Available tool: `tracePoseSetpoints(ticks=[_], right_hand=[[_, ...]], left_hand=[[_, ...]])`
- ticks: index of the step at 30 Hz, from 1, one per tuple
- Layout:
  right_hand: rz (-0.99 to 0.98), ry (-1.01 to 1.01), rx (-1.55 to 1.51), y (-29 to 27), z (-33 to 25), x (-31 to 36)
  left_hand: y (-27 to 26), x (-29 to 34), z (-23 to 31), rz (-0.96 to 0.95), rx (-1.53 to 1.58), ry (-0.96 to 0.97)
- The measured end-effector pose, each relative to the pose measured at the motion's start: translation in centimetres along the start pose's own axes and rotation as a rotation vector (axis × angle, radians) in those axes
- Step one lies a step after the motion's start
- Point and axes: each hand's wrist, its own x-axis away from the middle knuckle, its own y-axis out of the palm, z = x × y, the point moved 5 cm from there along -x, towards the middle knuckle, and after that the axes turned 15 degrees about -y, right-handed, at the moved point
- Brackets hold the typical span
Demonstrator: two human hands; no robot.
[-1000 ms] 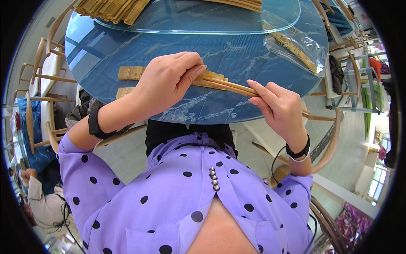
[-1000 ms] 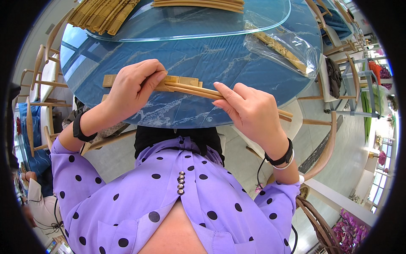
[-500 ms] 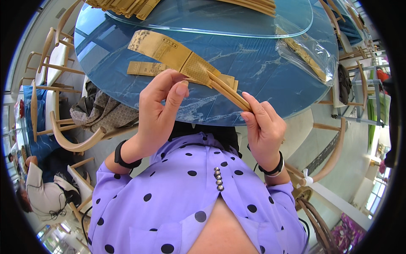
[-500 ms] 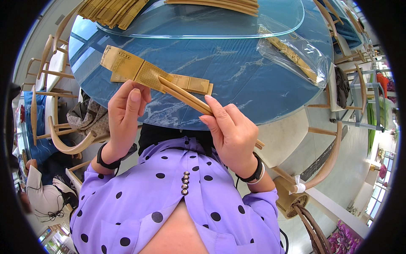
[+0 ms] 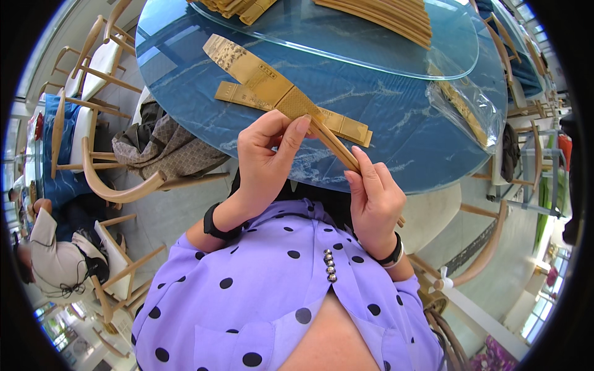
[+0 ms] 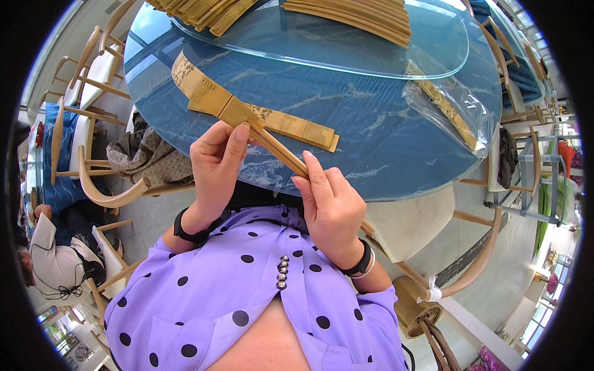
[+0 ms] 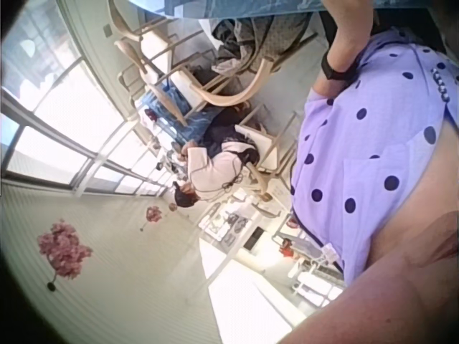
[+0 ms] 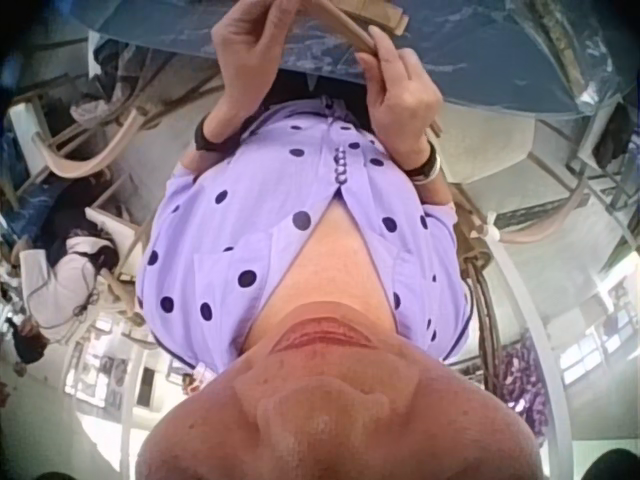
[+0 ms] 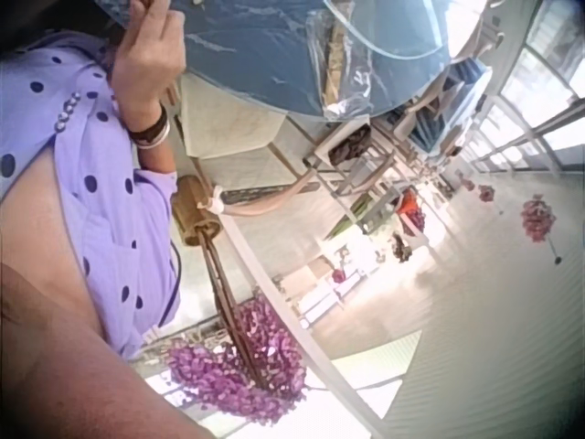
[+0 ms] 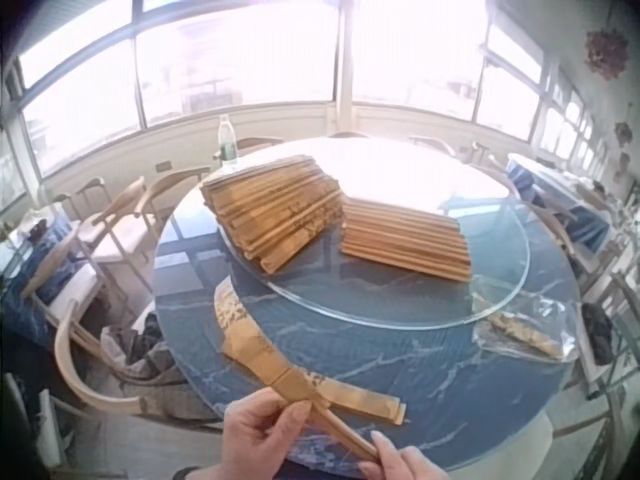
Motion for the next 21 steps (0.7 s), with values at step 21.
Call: tracePoseSetpoints(ticks=[21], right_hand=[[-0.023, -0.026, 0.064, 0.6, -0.7, 0.1]], left_hand=[[1.4, 0.0, -1.2, -0.004, 0.158, -0.026]])
